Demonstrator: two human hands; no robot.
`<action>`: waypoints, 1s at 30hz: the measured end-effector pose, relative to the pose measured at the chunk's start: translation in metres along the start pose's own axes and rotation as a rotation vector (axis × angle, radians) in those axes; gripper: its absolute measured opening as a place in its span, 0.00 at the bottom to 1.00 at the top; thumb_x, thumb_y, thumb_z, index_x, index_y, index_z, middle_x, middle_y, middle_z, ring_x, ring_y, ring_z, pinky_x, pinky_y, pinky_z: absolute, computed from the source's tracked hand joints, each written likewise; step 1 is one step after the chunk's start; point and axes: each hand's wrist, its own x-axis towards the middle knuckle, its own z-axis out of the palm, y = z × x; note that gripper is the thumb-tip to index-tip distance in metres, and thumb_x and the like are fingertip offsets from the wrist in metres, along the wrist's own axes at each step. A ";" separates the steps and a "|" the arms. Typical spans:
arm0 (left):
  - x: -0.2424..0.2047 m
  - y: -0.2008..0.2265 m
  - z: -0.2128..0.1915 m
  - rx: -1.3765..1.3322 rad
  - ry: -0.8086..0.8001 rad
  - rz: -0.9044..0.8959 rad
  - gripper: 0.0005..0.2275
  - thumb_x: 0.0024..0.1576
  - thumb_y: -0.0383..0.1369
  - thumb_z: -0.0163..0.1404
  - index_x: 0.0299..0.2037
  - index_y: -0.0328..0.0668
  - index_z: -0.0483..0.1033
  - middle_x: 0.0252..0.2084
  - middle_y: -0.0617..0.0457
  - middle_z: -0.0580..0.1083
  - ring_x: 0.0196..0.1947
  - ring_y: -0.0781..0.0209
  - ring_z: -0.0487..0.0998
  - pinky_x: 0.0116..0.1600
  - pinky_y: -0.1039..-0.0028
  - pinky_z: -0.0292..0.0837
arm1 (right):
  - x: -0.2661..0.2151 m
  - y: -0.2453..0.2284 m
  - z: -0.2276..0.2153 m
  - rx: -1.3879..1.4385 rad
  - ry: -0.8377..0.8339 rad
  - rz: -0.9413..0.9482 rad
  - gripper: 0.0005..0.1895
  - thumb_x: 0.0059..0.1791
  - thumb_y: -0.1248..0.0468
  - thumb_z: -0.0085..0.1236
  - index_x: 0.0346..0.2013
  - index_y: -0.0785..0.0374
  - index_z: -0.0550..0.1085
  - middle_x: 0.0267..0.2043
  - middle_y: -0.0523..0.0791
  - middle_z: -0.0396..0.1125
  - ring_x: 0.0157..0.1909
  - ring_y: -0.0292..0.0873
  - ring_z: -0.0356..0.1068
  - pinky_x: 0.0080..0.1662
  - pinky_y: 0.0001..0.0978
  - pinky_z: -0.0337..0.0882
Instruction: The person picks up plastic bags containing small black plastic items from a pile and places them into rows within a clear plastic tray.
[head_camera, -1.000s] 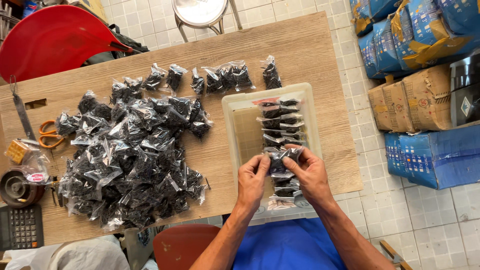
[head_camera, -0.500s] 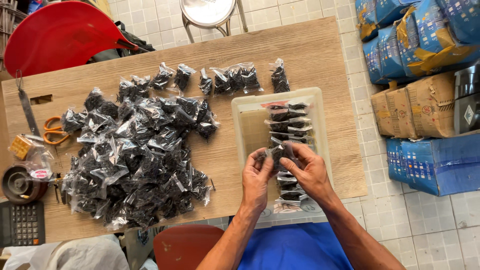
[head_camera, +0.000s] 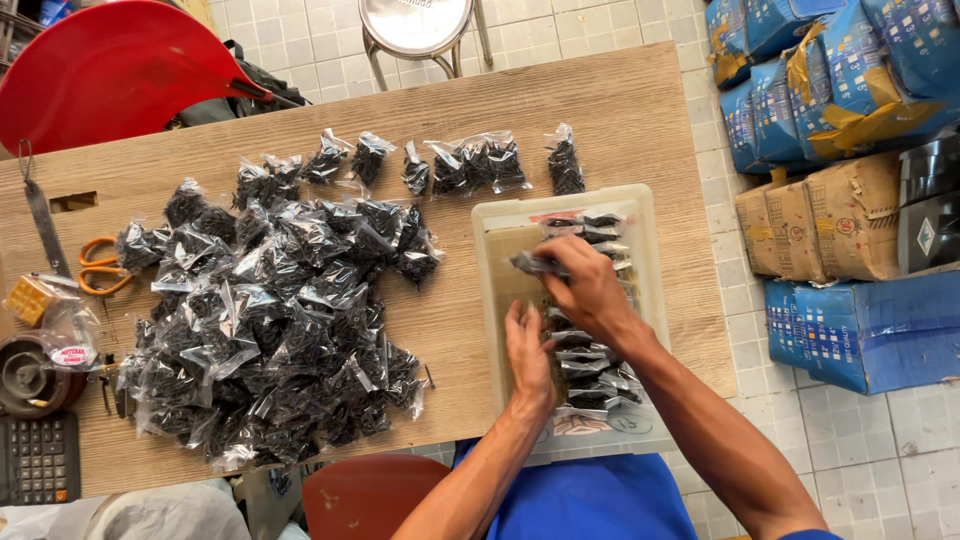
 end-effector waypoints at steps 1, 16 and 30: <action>0.014 -0.008 0.001 -0.002 0.001 0.001 0.35 0.67 0.50 0.49 0.80 0.42 0.52 0.71 0.43 0.66 0.64 0.52 0.69 0.58 0.62 0.68 | 0.008 0.011 0.011 0.000 -0.001 -0.002 0.11 0.51 0.66 0.63 0.48 0.53 0.81 0.41 0.46 0.75 0.46 0.53 0.78 0.49 0.44 0.76; 0.134 -0.018 0.034 0.437 0.251 0.341 0.30 0.64 0.25 0.42 0.80 0.48 0.58 0.78 0.39 0.62 0.78 0.38 0.60 0.79 0.52 0.53 | 0.032 0.076 0.055 -0.806 0.085 -0.373 0.11 0.48 0.65 0.55 0.44 0.51 0.79 0.40 0.43 0.74 0.48 0.48 0.76 0.54 0.42 0.70; 0.151 -0.028 0.028 0.838 0.199 0.441 0.27 0.60 0.35 0.46 0.73 0.53 0.68 0.69 0.49 0.72 0.66 0.40 0.72 0.65 0.47 0.70 | 0.026 0.075 0.035 -0.677 0.215 -0.257 0.02 0.52 0.64 0.62 0.38 0.51 0.80 0.37 0.40 0.72 0.43 0.45 0.75 0.47 0.38 0.74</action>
